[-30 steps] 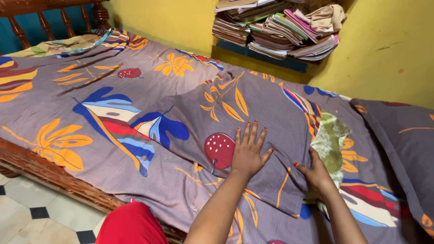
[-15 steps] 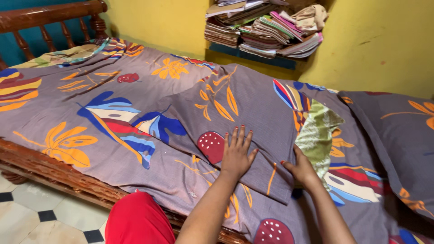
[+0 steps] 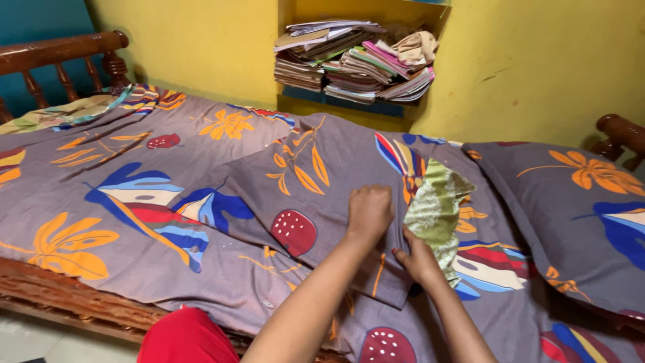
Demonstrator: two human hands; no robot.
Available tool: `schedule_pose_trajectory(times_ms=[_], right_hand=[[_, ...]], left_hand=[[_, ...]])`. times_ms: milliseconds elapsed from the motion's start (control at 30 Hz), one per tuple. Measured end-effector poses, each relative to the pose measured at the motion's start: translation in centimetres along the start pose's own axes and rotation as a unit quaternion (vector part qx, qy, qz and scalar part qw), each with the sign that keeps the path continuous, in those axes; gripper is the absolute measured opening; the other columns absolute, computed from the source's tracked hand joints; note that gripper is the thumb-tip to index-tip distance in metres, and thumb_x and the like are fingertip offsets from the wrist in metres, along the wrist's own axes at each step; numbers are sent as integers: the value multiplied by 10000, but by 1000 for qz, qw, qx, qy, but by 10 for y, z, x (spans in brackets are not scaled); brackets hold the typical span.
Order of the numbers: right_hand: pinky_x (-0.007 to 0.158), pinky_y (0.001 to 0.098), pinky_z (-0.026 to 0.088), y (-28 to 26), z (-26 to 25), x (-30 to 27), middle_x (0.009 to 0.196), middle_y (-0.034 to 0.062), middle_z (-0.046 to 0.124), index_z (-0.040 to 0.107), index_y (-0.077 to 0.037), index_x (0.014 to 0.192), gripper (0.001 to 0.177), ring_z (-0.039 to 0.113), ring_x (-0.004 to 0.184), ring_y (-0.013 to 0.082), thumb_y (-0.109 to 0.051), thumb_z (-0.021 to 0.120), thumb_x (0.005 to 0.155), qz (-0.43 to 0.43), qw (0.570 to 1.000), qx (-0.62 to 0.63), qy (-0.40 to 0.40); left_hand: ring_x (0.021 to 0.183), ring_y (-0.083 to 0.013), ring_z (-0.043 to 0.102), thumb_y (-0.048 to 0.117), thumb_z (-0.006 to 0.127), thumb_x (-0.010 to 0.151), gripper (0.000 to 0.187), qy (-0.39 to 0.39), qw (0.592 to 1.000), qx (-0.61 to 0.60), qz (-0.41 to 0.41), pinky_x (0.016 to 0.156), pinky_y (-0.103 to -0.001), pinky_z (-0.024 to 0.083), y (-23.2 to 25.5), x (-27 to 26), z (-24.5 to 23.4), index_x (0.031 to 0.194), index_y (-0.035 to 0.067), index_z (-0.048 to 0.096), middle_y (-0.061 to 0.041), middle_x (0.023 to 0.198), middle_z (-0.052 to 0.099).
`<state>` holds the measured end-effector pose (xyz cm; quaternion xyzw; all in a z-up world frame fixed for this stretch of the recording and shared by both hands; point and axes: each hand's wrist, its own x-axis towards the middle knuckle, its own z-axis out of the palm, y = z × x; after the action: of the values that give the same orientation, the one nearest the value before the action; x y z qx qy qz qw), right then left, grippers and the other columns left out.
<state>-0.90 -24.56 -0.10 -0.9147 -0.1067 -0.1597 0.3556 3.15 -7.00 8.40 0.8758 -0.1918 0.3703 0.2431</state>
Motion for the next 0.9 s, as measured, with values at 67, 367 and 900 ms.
schedule_pose_trajectory(times_ms=[67, 367, 900], right_hand=[[1076, 391, 449, -10, -11, -5, 1356, 256, 625, 475, 6, 1449, 695, 593, 1304, 347, -80, 729, 808, -3, 999, -10, -50], [1021, 448, 474, -35, -35, -29, 1262, 253, 661, 556, -44, 1357, 554, 603, 1235, 409, -88, 711, 827, 2, 991, -82, -104], [1038, 439, 446, -51, -31, -49, 1301, 284, 624, 488, -40, 1435, 628, 580, 1272, 421, -128, 713, 855, -36, 999, -27, -20]], left_hand=[[812, -317, 705, 216, 723, 792, 145, 22, 999, 21, -7, 717, -477, 561, 23, 13, 4, 857, 86, 720, -119, 846, 718], [845, -309, 728, 407, 825, 737, 336, -138, 988, 60, -19, 683, -412, 586, 54, 15, 29, 845, 94, 765, -123, 867, 756], [815, -352, 747, 152, 688, 787, 119, -125, 991, -34, 19, 720, -467, 595, 3, -11, 70, 804, 48, 745, -202, 852, 746]])
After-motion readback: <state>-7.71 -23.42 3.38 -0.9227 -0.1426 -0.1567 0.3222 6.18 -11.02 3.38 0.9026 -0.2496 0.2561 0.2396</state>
